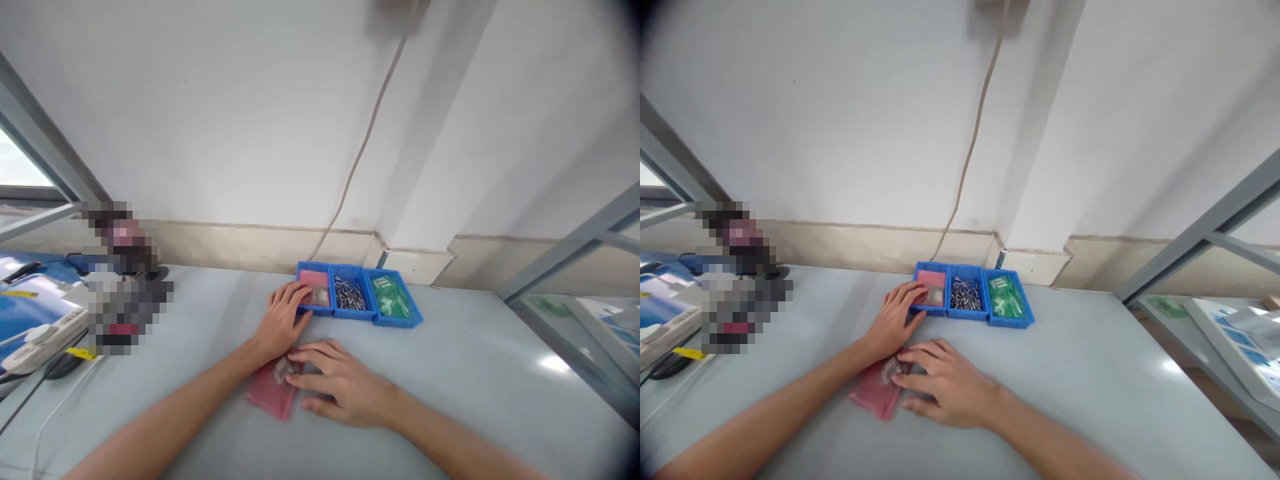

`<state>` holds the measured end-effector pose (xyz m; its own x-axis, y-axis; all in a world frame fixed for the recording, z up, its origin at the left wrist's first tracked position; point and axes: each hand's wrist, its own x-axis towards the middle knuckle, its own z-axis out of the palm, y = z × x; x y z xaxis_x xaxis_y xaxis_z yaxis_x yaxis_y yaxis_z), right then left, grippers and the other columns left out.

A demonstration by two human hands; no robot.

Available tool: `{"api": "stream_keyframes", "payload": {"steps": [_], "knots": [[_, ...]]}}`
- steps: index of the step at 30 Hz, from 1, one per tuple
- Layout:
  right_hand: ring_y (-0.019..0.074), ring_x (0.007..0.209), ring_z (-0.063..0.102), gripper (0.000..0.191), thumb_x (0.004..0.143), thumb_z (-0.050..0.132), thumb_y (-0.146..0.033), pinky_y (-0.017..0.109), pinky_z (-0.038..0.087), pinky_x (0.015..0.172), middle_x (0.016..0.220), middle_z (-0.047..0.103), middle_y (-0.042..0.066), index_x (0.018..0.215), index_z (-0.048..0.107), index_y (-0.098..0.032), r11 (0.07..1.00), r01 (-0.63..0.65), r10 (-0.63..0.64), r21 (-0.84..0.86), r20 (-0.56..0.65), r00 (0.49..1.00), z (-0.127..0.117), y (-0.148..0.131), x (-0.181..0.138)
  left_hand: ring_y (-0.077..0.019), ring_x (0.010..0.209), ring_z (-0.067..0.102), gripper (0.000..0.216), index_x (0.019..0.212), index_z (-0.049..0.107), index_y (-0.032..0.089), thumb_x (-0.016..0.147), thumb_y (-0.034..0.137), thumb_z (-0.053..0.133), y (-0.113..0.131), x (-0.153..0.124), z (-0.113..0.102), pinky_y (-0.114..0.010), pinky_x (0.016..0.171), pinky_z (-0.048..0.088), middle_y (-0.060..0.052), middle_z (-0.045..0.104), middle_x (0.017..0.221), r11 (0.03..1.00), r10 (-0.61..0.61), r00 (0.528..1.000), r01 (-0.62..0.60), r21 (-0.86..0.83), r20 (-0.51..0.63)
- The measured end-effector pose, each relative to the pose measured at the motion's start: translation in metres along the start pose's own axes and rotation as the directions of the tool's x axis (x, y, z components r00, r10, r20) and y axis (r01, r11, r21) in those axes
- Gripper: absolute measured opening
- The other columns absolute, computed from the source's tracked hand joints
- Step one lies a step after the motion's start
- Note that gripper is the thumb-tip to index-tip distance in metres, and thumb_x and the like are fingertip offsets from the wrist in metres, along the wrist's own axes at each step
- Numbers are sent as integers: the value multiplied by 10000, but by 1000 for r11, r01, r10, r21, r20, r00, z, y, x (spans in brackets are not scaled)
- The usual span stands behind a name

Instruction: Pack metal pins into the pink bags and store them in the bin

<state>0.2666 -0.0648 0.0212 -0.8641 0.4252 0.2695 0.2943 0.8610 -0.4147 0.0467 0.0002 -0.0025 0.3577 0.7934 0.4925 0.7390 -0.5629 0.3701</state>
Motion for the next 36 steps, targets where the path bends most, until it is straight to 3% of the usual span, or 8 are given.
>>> {"api": "stream_keyframes", "payload": {"steps": [7, 9, 14, 20, 25, 29, 33, 36], "knots": [[286, 1246, 629, 172, 1088, 587, -327, 484, 485, 1060, 1209, 767, 87, 1052, 728, -237, 992, -128, 127, 3, -155, 980, 5, 8, 2, -302, 1437, 471, 428, 1465, 512, 248, 1048, 266, 606, -4, 0, -3, -520, 1197, 391, -112, 534, 1544, 996, 5, 1000, -6, -87, -13], [302, 1157, 643, 184, 1056, 645, -390, 493, 502, 1015, 1187, 751, 101, 1107, 710, -226, 975, -223, 217, -13, -172, 961, 6, 11, 2, -308, 1439, 472, 441, 1469, 504, 249, 1041, 261, 610, -5, 0, -3, -533, 1204, 389, -117, 535, 1536, 995, 11, 1000, -13, -101, -24], [374, 1291, 550, 670, 974, 680, -636, 568, 441, 1103, 1437, 632, 172, 1458, 572, -186, 965, -260, 254, -45, -101, 962, 7, 12, 3, -307, 1431, 483, 500, 1469, 499, 243, 985, 169, 602, -4, 1, -6, -550, 1215, 395, -119, 552, 1504, 989, 11, 998, -21, -149, -65], [334, 1232, 548, 526, 893, 823, -551, 506, 465, 1073, 1313, 652, 112, 1265, 633, -231, 938, -326, 334, 115, -56, 941, -1, 8, 1, -314, 1478, 444, 628, 1474, 511, 248, 880, 46, 532, 3, -1, -15, -588, 1253, 380, -120, 526, 1525, 956, 68, 997, -75, -283, -34], [233, 1023, 637, 403, 913, 796, -263, 392, 528, 935, 1136, 666, 30, 1263, 596, -283, 745, -439, 545, 502, -79, 835, 0, 16, -3, -277, 1409, 509, 405, 1403, 549, 257, 1033, 115, 463, 0, -2, -14, -547, 1205, 443, -112, 576, 1451, 960, 30, 991, -66, -271, -133], [188, 901, 687, 480, 948, 766, -351, 343, 571, 798, 1150, 646, 33, 1358, 521, -301, 509, -244, 632, 826, -166, 757, 8, 30, -2, -264, 1382, 530, 419, 1454, 509, 281, 1069, 124, 461, -3, -5, -9, -527, 1179, 473, -112, 578, 1440, 974, 54, 983, -91, -209, -174], [204, 947, 727, 591, 889, 835, -442, 355, 598, 807, 1187, 670, 51, 1356, 497, -308, 379, -104, 672, 920, -196, 714, 9, 36, 1, -292, 1423, 500, 576, 1549, 424, 335, 1030, 118, 550, -1, -9, -7, -557, 1167, 487, -125, 514, 1516, 971, 164, 976, -185, -149, -141], [207, 930, 731, 640, 846, 872, -477, 364, 599, 819, 1148, 691, 41, 1348, 510, -313, 362, -91, 684, 928, -198, 702, 5, 34, 3, -319, 1462, 464, 551, 1483, 513, 337, 991, 125, 639, 2, -11, -10, -578, 1171, 477, -124, 509, 1532, 953, 256, 957, -273, -127, -136]]}}
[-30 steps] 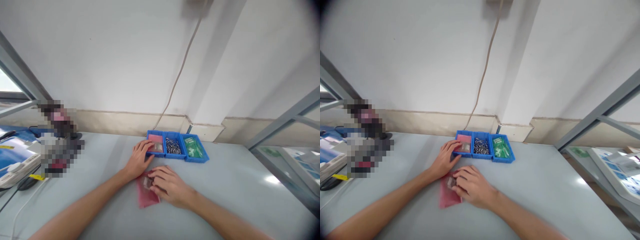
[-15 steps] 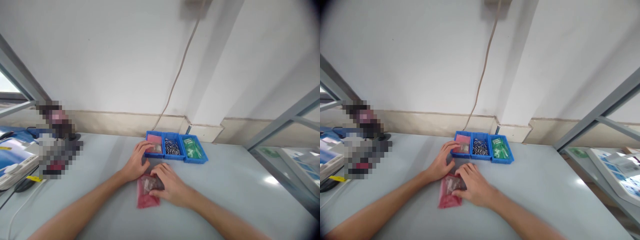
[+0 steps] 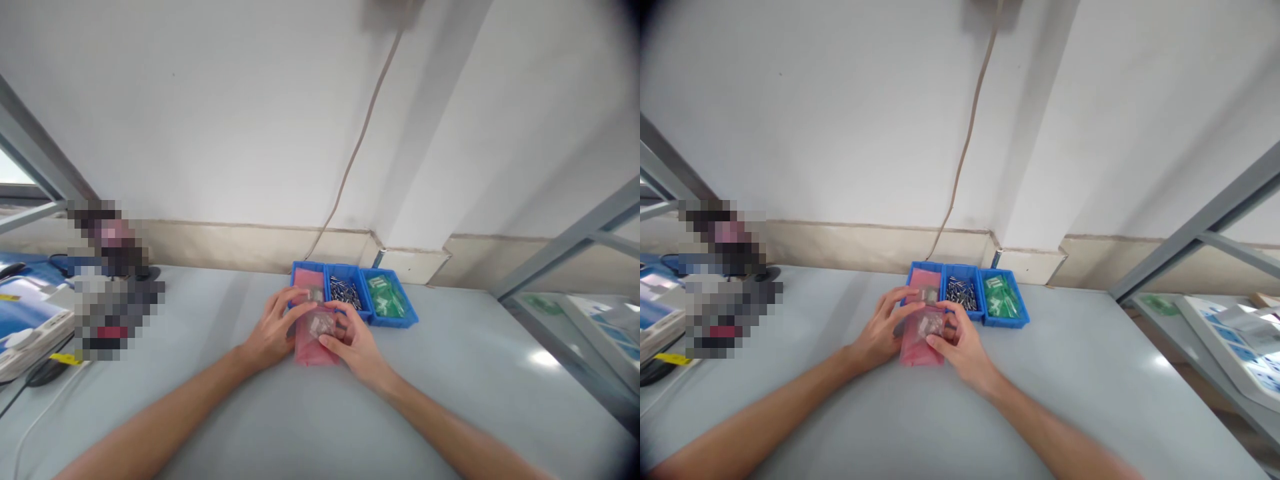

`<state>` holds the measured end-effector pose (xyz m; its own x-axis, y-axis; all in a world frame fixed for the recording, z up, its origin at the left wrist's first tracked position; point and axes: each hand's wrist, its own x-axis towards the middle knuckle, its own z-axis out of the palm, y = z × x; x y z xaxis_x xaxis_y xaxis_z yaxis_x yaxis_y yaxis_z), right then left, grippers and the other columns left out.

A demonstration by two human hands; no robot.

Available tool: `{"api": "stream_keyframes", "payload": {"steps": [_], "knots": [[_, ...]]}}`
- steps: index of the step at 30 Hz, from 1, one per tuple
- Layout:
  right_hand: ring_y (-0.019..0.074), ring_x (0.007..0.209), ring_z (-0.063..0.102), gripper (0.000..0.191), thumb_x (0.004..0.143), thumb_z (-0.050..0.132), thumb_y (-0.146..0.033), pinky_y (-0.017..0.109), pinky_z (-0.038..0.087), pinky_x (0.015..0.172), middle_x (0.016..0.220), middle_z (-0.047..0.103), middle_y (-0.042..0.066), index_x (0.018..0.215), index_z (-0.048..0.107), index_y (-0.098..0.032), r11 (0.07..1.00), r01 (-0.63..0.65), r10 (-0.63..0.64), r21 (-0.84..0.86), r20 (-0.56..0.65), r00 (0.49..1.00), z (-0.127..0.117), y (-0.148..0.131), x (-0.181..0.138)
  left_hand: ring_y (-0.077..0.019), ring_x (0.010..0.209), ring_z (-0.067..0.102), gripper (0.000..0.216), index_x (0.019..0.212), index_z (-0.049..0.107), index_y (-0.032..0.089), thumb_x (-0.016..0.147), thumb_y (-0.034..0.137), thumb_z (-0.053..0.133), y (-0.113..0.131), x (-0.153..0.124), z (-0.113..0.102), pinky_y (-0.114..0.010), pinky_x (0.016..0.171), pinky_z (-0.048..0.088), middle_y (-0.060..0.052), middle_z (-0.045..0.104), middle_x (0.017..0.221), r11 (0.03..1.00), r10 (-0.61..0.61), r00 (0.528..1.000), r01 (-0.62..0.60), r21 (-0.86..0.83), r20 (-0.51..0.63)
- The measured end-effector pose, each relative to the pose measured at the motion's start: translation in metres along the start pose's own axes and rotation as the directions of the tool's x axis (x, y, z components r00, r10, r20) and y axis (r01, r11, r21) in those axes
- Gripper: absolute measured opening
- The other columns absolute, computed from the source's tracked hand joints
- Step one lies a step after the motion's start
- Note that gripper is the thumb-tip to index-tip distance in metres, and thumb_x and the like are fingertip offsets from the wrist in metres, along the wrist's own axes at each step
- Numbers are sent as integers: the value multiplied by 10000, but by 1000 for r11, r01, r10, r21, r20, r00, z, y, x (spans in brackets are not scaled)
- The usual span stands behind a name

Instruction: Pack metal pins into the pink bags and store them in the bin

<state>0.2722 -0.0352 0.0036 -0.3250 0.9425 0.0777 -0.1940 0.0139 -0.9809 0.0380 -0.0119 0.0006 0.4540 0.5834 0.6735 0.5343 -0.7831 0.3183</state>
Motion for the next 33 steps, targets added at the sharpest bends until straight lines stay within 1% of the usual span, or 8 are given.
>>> {"api": "stream_keyframes", "payload": {"steps": [4, 8, 14, 23, 25, 28, 31, 33], "knots": [[187, 760, 686, 486, 945, 729, -610, 317, 560, 698, 917, 696, 12, 1275, 610, -274, 994, 34, -34, -109, -6, 999, 0, -5, -2, -306, 1422, 504, 296, 1264, 667, 307, 1016, 149, 639, 4, 0, -4, -555, 1154, 479, -94, 607, 1447, 999, 48, 999, -49, -25, -12], [136, 525, 516, 557, 1073, 417, -688, 271, 412, 513, 652, 611, -1, 887, 628, -207, 986, 57, -57, -159, 2, 998, -3, -1, -6, -267, 1204, 606, 114, 1160, 677, 241, 1066, 248, 614, 12, 1, -3, -470, 1052, 528, -93, 703, 1216, 992, -32, 998, 24, -127, -59], [146, 560, 463, 424, 1068, 547, -572, 274, 348, 524, 620, 504, -39, 814, 586, -235, 902, 107, -166, -418, -106, 980, -3, 2, -13, -213, 947, 596, 130, 996, 657, 206, 1087, 254, 578, 22, -1, 1, -350, 854, 532, -64, 661, 995, 970, -127, 991, 132, -207, 34], [213, 858, 571, 336, 1094, 539, -421, 342, 473, 798, 921, 586, 47, 853, 671, -227, 752, 294, -421, -589, -87, 903, 0, -3, -13, -208, 1008, 638, 120, 1112, 664, 206, 1096, 242, 550, 24, -1, 2, -341, 910, 552, -79, 677, 1074, 955, -124, 992, 124, -268, 21], [220, 906, 587, 347, 1087, 544, -449, 342, 482, 826, 979, 610, 64, 860, 671, -219, 792, 272, -395, -546, -119, 911, -1, -2, -12, -199, 963, 643, 116, 1121, 658, 206, 1096, 246, 552, 23, -3, 4, -330, 884, 558, -64, 682, 1024, 959, -127, 992, 127, -254, 16], [190, 746, 581, 377, 1082, 537, -508, 302, 476, 675, 813, 608, 24, 863, 647, -221, 879, 168, -264, -446, -162, 951, -1, 2, -11, -184, 901, 650, 237, 1323, 599, 217, 1096, 266, 553, 21, -8, 8, -321, 852, 578, -65, 695, 1065, 965, -166, 986, 160, -209, -9], [157, 596, 544, 402, 1077, 541, -537, 271, 442, 563, 666, 553, -27, 823, 593, -230, 911, 114, -203, -396, -189, 961, 0, 6, -10, -207, 1017, 677, 471, 1573, 405, 226, 1112, 259, 497, 20, -10, 7, -367, 931, 597, -123, 678, 1254, 976, -126, 989, 111, -185, -72], [145, 548, 542, 386, 1066, 563, -544, 260, 440, 532, 630, 538, -44, 840, 592, -232, 923, 99, -185, -371, -202, 962, 0, 6, -10, -216, 1106, 671, 453, 1572, 429, 238, 1123, 186, 402, 19, -9, 6, -376, 964, 594, -133, 665, 1268, 976, -42, 997, 27, -217, -61]]}}
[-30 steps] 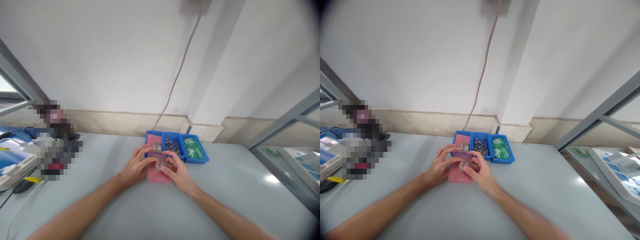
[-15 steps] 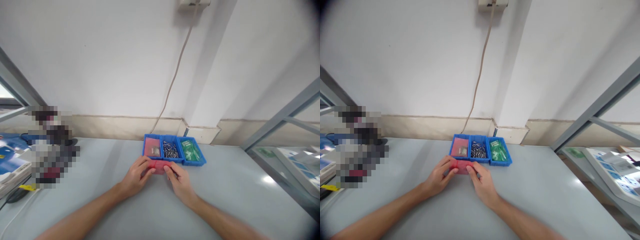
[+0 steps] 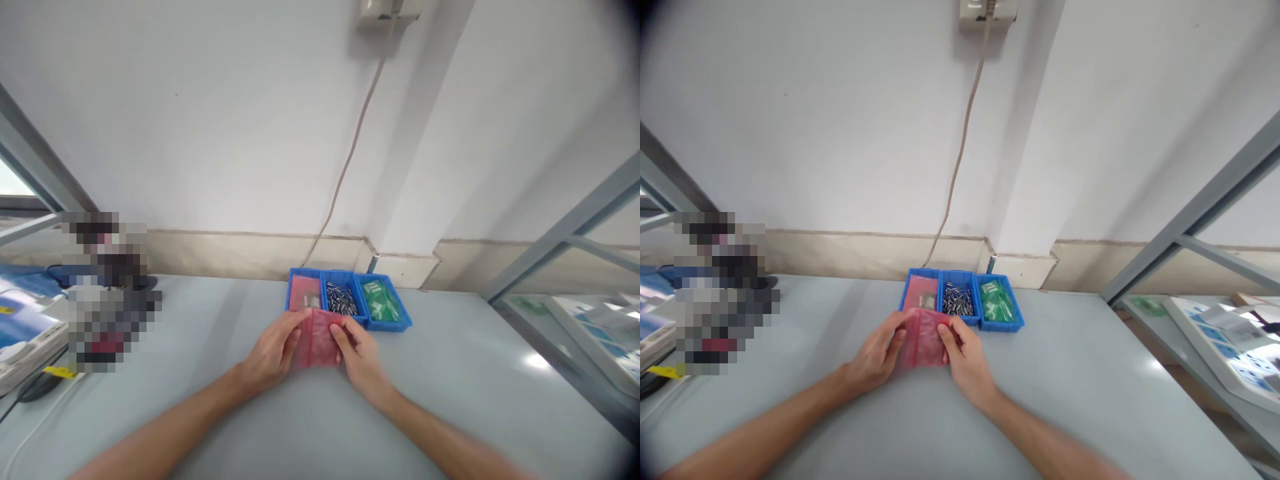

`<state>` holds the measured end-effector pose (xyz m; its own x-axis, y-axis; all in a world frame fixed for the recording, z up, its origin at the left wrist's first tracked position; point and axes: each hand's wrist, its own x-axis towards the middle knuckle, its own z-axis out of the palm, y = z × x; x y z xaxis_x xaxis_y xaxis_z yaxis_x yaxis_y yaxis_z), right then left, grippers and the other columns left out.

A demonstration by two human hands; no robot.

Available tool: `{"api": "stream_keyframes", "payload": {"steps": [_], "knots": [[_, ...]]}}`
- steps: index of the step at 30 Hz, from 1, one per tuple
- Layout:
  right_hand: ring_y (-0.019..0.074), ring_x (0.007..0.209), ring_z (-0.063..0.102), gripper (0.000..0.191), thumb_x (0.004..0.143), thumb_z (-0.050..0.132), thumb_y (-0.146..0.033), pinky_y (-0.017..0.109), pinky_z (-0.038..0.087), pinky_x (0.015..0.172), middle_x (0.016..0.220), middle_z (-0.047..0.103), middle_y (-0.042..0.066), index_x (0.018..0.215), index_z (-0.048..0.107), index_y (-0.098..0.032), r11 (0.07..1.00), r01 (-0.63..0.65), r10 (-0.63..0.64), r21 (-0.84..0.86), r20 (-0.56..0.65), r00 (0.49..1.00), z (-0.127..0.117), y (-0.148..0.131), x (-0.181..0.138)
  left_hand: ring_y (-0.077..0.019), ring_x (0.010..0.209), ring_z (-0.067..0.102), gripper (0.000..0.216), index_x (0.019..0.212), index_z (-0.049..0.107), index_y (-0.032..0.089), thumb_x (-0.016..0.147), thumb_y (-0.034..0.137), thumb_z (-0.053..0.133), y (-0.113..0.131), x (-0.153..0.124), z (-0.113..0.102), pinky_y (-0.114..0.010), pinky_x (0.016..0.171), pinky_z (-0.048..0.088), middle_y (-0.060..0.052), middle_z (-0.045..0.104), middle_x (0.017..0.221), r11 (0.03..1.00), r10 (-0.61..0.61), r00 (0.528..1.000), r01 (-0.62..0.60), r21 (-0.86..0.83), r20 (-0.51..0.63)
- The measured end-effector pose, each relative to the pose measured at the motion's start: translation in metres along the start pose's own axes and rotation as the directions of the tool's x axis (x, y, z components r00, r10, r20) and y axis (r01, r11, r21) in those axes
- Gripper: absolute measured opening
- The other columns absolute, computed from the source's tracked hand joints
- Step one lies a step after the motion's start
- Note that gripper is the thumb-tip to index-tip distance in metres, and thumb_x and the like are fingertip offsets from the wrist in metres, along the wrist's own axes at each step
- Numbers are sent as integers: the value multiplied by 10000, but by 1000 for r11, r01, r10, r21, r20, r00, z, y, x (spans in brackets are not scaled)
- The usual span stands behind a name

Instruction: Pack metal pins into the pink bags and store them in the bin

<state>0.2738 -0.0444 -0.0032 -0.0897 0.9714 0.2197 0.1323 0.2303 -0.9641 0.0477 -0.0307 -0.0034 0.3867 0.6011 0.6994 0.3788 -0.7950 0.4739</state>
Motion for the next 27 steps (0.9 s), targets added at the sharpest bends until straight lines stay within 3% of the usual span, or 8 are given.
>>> {"api": "stream_keyframes", "payload": {"steps": [4, 8, 12, 15, 17, 19, 22, 27], "knots": [[120, 434, 488, 324, 1048, 588, -562, 245, 383, 419, 642, 574, -56, 1016, 633, -242, 997, -36, 36, 66, 4, 999, 2, -1, 1, -210, 1168, 636, 490, 1436, 603, 257, 1084, 45, 336, -1, 5, -1, -362, 961, 590, -125, 631, 1265, 997, 80, 995, -79, -24, 62], [96, 378, 447, 351, 1024, 638, -555, 226, 331, 357, 711, 643, -49, 1219, 571, -271, 973, -88, 88, 214, 9, 996, 5, -1, 1, -249, 1250, 592, 465, 1430, 619, 269, 1027, 47, 549, -4, 5, 2, -352, 903, 582, -142, 563, 1410, 996, 72, 995, -75, 51, 62], [125, 476, 553, 411, 1006, 678, -534, 230, 435, 422, 776, 681, -27, 1296, 509, -297, 948, -94, 89, 303, 32, 996, 4, -7, 1, -290, 1289, 556, 455, 1363, 677, 275, 946, 99, 724, -5, 3, 2, -378, 921, 564, -146, 503, 1462, 995, 52, 997, -57, 77, 64], [125, 494, 563, 433, 1000, 689, -522, 233, 455, 439, 767, 653, -39, 1325, 506, -303, 949, -107, 98, 296, 47, 994, 4, -10, -1, -272, 1252, 564, 330, 1260, 731, 279, 967, 129, 711, 0, 5, 0, -385, 935, 544, -138, 481, 1498, 999, 22, 999, -23, 40, 31], [89, 403, 475, 383, 1017, 646, -543, 213, 372, 373, 723, 608, -60, 1282, 541, -287, 957, -119, 107, 263, 61, 992, 4, -10, -3, -254, 1204, 583, 192, 1167, 755, 255, 1009, 180, 674, 6, 9, -1, -375, 932, 537, -135, 542, 1432, 999, -35, 999, 35, -5, 1], [67, 374, 446, 341, 1042, 592, -554, 203, 324, 359, 739, 612, -53, 1220, 573, -264, 966, -107, 91, 234, 79, 993, 5, -7, -4, -232, 1103, 617, 124, 1090, 757, 226, 1044, 273, 652, 11, 12, -2, -354, 914, 538, -114, 651, 1213, 991, -121, 993, 121, -53, -2], [58, 411, 455, 307, 1058, 579, -528, 204, 342, 397, 784, 624, -37, 1180, 597, -247, 976, -77, 61, 203, 84, 995, 6, -4, -4, -182, 833, 616, 244, 1020, 747, 199, 1066, 398, 615, 16, 14, -2, -288, 774, 514, -46, 697, 900, 951, -297, 954, 300, -79, 49], [75, 473, 465, 292, 1066, 585, -515, 218, 394, 429, 806, 580, -38, 1193, 614, -254, 985, -49, 40, 163, 58, 998, 6, -3, -5, -145, 679, 542, 394, 939, 728, 158, 1052, 510, 592, 15, 11, 0, -250, 645, 424, -10, 681, 776, 855, -494, 864, 503, -128, 99]]}}
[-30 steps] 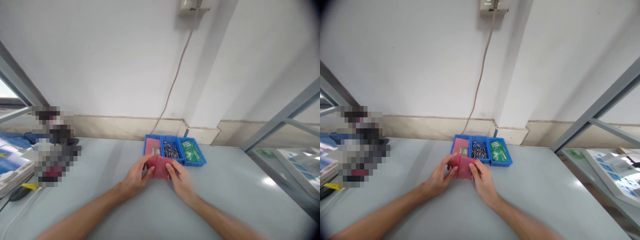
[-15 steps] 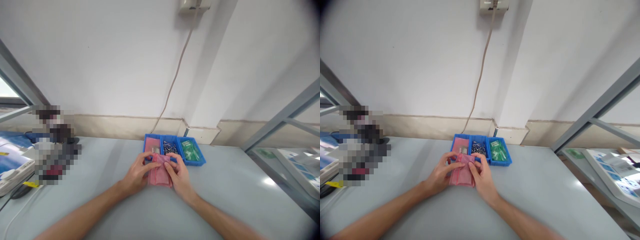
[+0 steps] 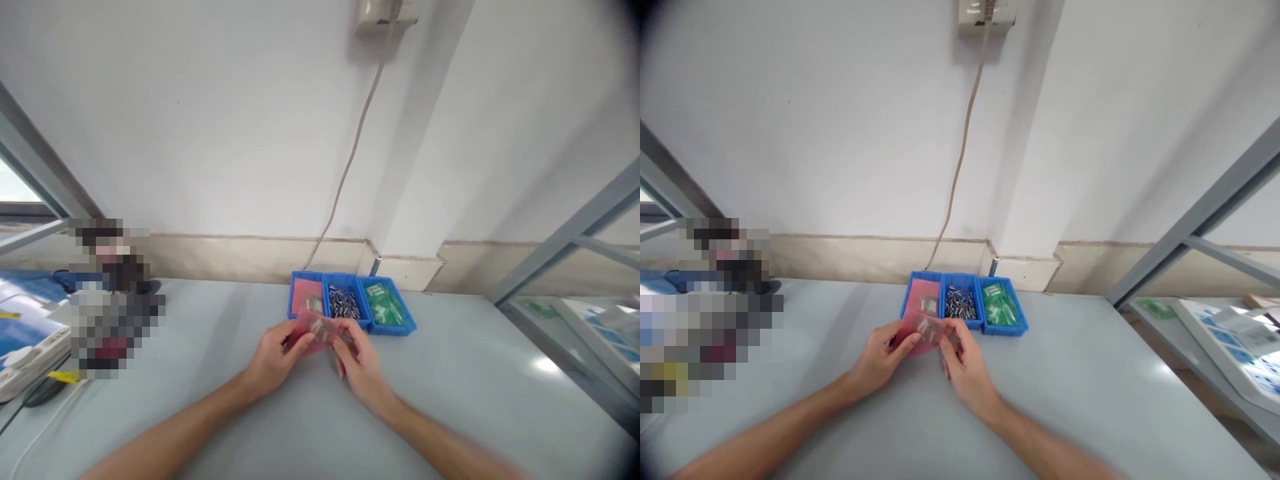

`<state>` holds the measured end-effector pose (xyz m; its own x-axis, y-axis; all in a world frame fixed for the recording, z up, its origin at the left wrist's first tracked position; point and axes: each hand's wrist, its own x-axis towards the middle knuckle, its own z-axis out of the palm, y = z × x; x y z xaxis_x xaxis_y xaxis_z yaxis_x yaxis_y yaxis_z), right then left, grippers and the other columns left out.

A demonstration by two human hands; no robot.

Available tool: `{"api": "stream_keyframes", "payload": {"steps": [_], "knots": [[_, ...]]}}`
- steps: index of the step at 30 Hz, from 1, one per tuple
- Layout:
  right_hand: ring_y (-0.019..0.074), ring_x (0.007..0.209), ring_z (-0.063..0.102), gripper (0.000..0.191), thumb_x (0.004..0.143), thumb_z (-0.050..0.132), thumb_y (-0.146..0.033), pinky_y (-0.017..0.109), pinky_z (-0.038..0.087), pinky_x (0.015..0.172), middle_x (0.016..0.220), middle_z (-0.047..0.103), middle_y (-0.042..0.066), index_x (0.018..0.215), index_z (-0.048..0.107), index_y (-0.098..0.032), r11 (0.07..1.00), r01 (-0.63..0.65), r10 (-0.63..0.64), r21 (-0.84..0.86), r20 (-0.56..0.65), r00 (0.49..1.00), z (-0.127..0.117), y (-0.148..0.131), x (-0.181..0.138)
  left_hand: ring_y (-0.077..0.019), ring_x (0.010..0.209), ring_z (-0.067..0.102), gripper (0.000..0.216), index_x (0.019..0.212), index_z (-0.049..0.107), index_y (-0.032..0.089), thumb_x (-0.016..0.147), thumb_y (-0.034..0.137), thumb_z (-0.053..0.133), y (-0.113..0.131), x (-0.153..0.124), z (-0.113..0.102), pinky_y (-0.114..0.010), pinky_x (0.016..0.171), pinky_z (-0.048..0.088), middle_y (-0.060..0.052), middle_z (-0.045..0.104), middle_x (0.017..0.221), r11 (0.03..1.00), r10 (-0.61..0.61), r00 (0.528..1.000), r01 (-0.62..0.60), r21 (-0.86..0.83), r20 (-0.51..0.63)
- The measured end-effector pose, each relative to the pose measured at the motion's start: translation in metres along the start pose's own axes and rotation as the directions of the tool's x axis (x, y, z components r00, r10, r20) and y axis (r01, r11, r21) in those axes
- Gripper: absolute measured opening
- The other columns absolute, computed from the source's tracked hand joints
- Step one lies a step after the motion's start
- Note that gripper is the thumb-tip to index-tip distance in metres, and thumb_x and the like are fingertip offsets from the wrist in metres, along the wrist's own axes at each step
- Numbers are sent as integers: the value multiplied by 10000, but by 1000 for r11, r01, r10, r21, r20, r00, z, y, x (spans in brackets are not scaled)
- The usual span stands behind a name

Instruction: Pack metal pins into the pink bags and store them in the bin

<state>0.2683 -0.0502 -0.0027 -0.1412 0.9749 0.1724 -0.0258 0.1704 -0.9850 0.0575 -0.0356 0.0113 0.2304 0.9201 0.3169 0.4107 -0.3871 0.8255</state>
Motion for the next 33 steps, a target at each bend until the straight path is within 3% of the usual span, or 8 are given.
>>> {"api": "stream_keyframes", "payload": {"steps": [4, 9, 12, 15, 19, 22, 29, 33], "knots": [[105, 521, 518, 284, 1086, 539, -520, 223, 447, 460, 760, 572, -42, 1193, 580, -260, 1000, -21, 21, 15, 16, 1000, -1, 2, -2, -161, 737, 567, 431, 1035, 721, 146, 1051, 550, 571, 1, 1, 0, -250, 673, 441, -23, 693, 846, 990, -93, 995, 90, -109, -22], [93, 552, 564, 325, 1025, 671, -481, 222, 467, 451, 1040, 667, 3, 1198, 465, -300, 999, 2, -2, 48, 0, 1000, 1, 5, -3, -168, 767, 573, 434, 1028, 716, 149, 1052, 556, 567, 6, 2, -1, -255, 706, 462, -23, 684, 863, 987, -89, 996, 86, -137, -22], [104, 536, 545, 260, 1033, 659, -473, 220, 452, 461, 821, 607, -49, 1102, 495, -283, 1000, -13, 13, 8, 3, 1000, 2, 3, -3, -181, 814, 594, 372, 1063, 717, 160, 1065, 502, 572, 6, 2, -2, -279, 759, 500, -34, 683, 896, 995, 3, 1000, -4, -103, -14], [132, 556, 535, 242, 1059, 595, -503, 238, 452, 482, 699, 526, -52, 1075, 598, -262, 997, -31, 33, -76, 23, 999, 1, -1, -3, -214, 981, 630, 289, 1060, 729, 170, 1075, 419, 584, 4, 1, -3, -347, 902, 538, -91, 694, 1094, 987, 147, 988, -149, -63, -36], [145, 542, 494, 270, 1075, 545, -483, 264, 436, 486, 708, 531, -31, 1152, 668, -256, 992, -6, 6, -128, -4, 1000, -2, -4, -3, -231, 1090, 629, 328, 877, 725, 159, 1076, 381, 588, 1, -1, -7, -390, 947, 550, -162, 552, 1483, 964, 264, 958, -266, -3, -109], [144, 593, 517, 210, 1049, 594, -405, 268, 447, 519, 848, 588, 7, 1169, 699, -269, 985, 66, -69, -162, -16, 997, -3, -5, 0, -275, 1258, 589, 361, 858, 743, 169, 1091, 368, 554, 1, -2, -11, -394, 951, 537, -141, 466, 1615, 941, 335, 937, -338, -8, -100], [147, 646, 543, 237, 1052, 608, -467, 262, 454, 465, 1081, 614, 73, 1064, 727, -263, 986, 95, -101, -137, -33, 994, -2, -6, 2, -257, 1146, 654, 376, 1155, 762, 212, 1130, 415, 446, 1, -2, -14, -427, 998, 454, -111, 750, 1256, 871, 481, 877, -476, 120, -11], [141, 565, 513, 318, 1055, 578, -553, 252, 451, 441, 823, 585, 11, 1032, 660, -246, 998, 6, -12, -69, -83, 996, 0, -6, 2, -234, 1143, 666, 259, 1271, 706, 225, 1096, 254, 518, -3, -4, -10, -404, 1013, 459, -83, 771, 1178, 829, 528, 849, -512, 225, -13]]}}
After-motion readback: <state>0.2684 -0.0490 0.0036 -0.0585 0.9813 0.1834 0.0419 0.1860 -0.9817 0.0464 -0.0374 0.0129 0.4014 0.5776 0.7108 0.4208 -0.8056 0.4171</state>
